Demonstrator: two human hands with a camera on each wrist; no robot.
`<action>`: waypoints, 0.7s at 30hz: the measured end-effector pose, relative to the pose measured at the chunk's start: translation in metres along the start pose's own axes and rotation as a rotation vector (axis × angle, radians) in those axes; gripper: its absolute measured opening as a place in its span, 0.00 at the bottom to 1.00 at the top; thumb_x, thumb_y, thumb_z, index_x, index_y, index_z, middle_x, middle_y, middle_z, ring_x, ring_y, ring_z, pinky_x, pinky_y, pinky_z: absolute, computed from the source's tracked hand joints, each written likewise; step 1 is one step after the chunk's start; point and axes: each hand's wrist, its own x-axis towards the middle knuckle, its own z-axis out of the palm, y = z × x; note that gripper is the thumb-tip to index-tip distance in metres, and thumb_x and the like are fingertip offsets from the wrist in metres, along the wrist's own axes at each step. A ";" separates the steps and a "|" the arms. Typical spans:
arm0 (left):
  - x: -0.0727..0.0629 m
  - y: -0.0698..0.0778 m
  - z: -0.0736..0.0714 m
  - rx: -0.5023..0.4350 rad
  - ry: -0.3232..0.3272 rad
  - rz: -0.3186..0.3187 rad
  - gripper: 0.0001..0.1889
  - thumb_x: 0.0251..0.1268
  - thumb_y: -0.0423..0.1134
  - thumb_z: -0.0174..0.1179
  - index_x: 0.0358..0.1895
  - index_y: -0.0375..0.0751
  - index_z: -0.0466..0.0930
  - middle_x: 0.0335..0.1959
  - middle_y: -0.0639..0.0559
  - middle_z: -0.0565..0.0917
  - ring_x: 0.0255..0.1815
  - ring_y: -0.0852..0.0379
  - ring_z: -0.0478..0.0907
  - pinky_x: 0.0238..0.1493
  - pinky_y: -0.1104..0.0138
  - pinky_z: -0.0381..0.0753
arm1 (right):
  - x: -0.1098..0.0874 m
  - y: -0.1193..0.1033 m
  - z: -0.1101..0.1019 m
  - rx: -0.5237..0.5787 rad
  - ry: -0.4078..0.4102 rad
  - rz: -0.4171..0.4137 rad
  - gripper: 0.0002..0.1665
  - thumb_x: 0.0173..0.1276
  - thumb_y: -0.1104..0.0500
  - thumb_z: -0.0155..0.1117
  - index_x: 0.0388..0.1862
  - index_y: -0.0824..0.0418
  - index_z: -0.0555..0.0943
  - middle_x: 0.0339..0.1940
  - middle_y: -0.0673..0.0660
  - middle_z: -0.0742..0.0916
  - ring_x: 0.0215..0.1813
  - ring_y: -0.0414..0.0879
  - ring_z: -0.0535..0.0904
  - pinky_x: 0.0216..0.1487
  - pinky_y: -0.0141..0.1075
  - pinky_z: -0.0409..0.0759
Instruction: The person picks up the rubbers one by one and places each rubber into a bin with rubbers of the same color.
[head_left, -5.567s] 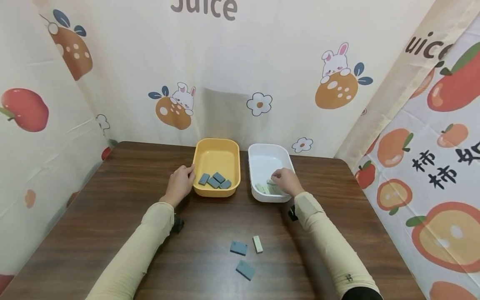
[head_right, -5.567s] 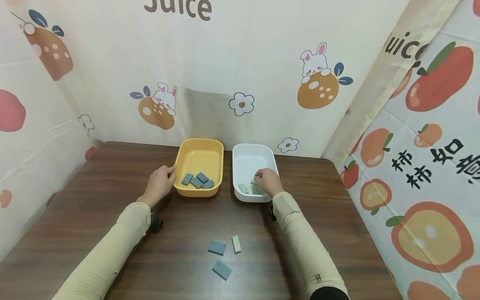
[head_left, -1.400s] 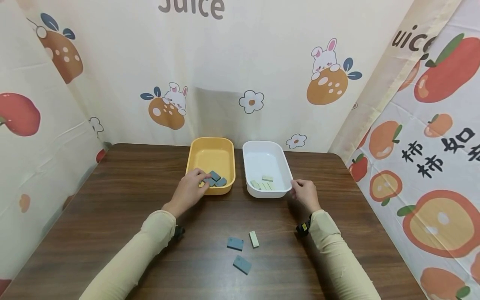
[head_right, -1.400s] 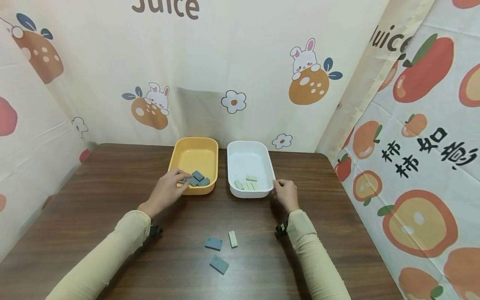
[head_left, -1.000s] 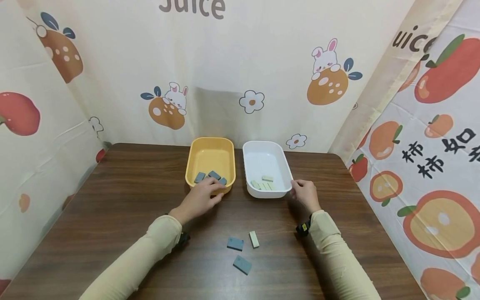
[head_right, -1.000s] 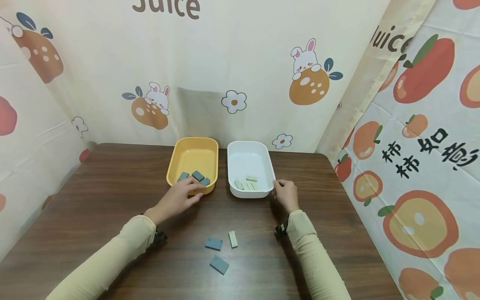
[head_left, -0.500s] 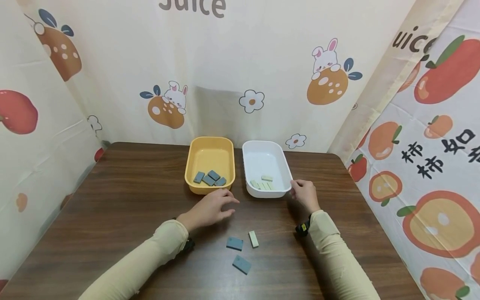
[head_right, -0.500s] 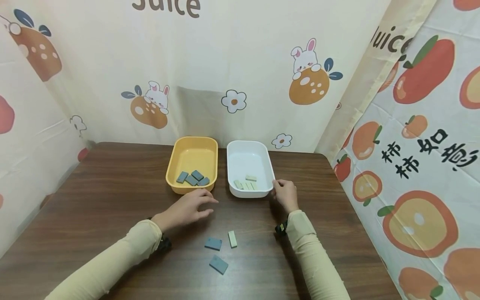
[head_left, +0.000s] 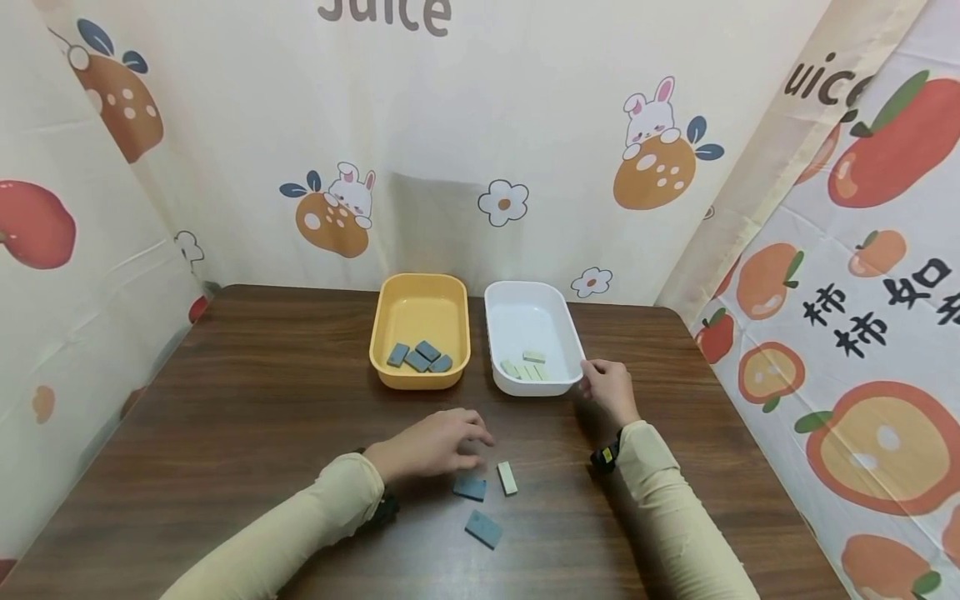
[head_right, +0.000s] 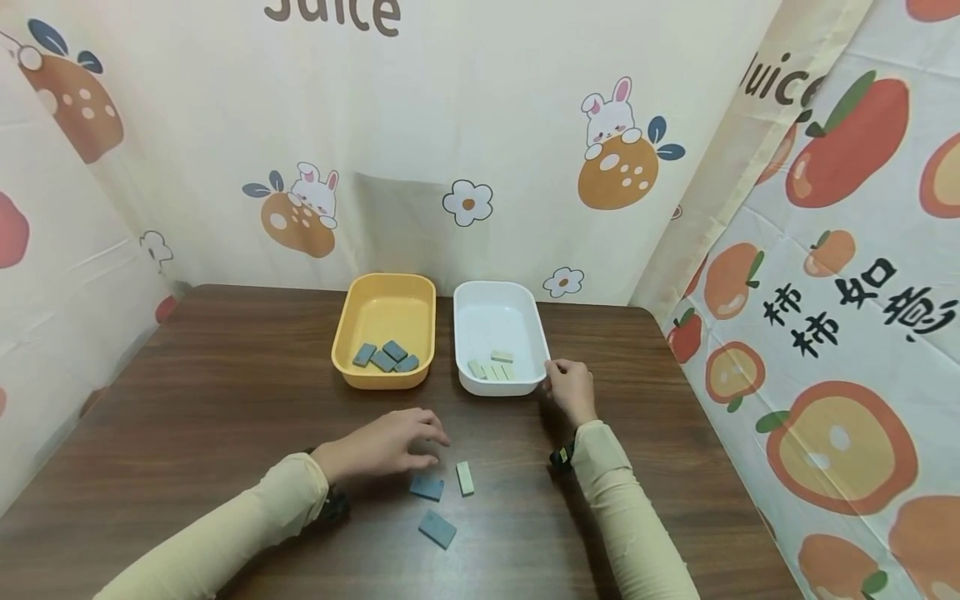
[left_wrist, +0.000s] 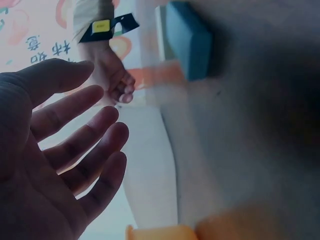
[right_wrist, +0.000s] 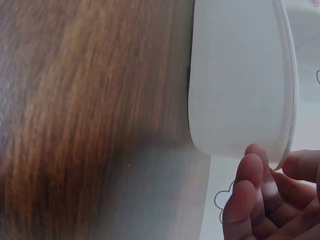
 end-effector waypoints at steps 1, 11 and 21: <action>0.000 0.001 0.002 0.007 -0.010 0.003 0.14 0.65 0.43 0.63 0.52 0.47 0.84 0.47 0.56 0.81 0.47 0.61 0.76 0.51 0.67 0.78 | 0.000 0.000 0.000 0.000 0.000 0.001 0.21 0.76 0.55 0.52 0.47 0.72 0.83 0.22 0.56 0.83 0.21 0.39 0.76 0.27 0.30 0.77; -0.001 0.009 0.013 0.026 -0.147 -0.011 0.16 0.62 0.45 0.64 0.53 0.52 0.83 0.42 0.59 0.80 0.41 0.66 0.71 0.46 0.70 0.74 | 0.000 0.002 0.000 0.015 0.003 0.002 0.21 0.76 0.55 0.52 0.46 0.72 0.83 0.22 0.56 0.83 0.21 0.40 0.76 0.26 0.30 0.77; -0.002 0.010 0.023 0.028 -0.205 -0.005 0.17 0.59 0.44 0.67 0.52 0.54 0.84 0.41 0.61 0.79 0.40 0.68 0.70 0.45 0.72 0.73 | -0.002 0.002 0.001 0.011 0.014 -0.016 0.21 0.76 0.55 0.52 0.43 0.72 0.83 0.20 0.54 0.82 0.20 0.39 0.76 0.25 0.30 0.77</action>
